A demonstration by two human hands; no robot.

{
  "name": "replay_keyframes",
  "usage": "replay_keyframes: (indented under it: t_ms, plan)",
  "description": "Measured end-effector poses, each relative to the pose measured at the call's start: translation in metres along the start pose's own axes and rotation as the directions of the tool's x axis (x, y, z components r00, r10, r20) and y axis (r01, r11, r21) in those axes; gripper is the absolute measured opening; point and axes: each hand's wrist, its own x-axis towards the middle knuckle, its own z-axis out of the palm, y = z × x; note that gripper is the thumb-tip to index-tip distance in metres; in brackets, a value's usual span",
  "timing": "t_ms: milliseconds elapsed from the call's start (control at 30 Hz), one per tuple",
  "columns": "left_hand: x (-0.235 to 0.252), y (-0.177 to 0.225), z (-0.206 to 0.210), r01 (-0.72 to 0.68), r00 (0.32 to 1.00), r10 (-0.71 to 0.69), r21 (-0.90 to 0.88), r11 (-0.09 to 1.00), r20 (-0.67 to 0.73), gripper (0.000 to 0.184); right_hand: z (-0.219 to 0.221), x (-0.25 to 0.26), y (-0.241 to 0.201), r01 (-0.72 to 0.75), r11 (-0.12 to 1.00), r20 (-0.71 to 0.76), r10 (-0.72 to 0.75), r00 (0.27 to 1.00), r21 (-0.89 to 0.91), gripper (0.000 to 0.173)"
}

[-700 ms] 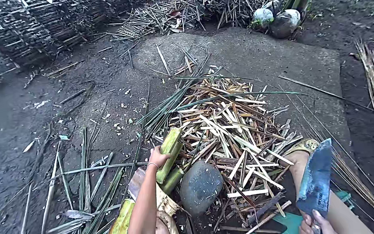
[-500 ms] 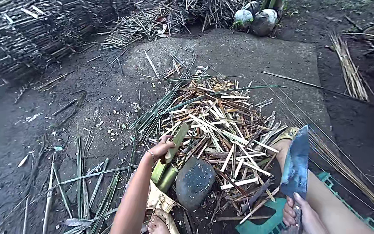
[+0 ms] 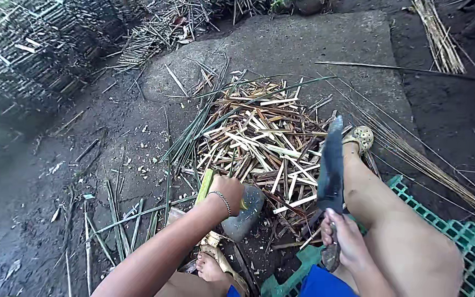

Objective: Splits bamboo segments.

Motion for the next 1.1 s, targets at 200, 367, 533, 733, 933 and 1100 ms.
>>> replay_keyframes:
  t_ms: [200, 367, 533, 733, 933, 1100]
  plan:
    - [0.047, -0.019, 0.003, -0.199, 0.956, 0.165, -0.125, 0.972, -0.24, 0.034, -0.001, -0.007, 0.007, -0.037, 0.999, 0.078, 0.037, 0.996, 0.002, 0.027]
    - [0.057, -0.018, 0.014, -0.307, 0.867, 0.146, -0.279, 0.91, -0.476, 0.032, 0.005, -0.005, 0.003, 0.004, 1.0, 0.014, -0.004, 1.0, 0.023, 0.024]
    - [0.059, -0.013, 0.032, -0.485, 0.687, 0.031, -0.426, 0.764, -0.726, 0.079, 0.048, 0.006, -0.009, 0.11, 0.994, 0.113, -0.109, 0.988, -0.004, 0.012]
    - [0.064, -0.021, 0.069, -0.765, 0.441, 0.074, -0.332, 0.552, -0.894, 0.104, 0.118, 0.035, -0.016, 0.206, 0.978, 0.226, -0.203, 0.953, 0.009, 0.027]
    - [0.077, -0.009, 0.102, -0.855, 0.43, -0.218, -0.473, 0.214, -0.876, 0.135, 0.17, 0.066, -0.022, 0.151, 0.987, 0.224, -0.137, 0.965, -0.049, 0.034]
    - [0.08, 0.002, 0.101, -0.818, 0.504, -0.369, -0.569, 0.088, -0.781, 0.138, 0.183, 0.074, -0.029, 0.138, 0.982, 0.254, -0.101, 0.962, -0.132, 0.034]
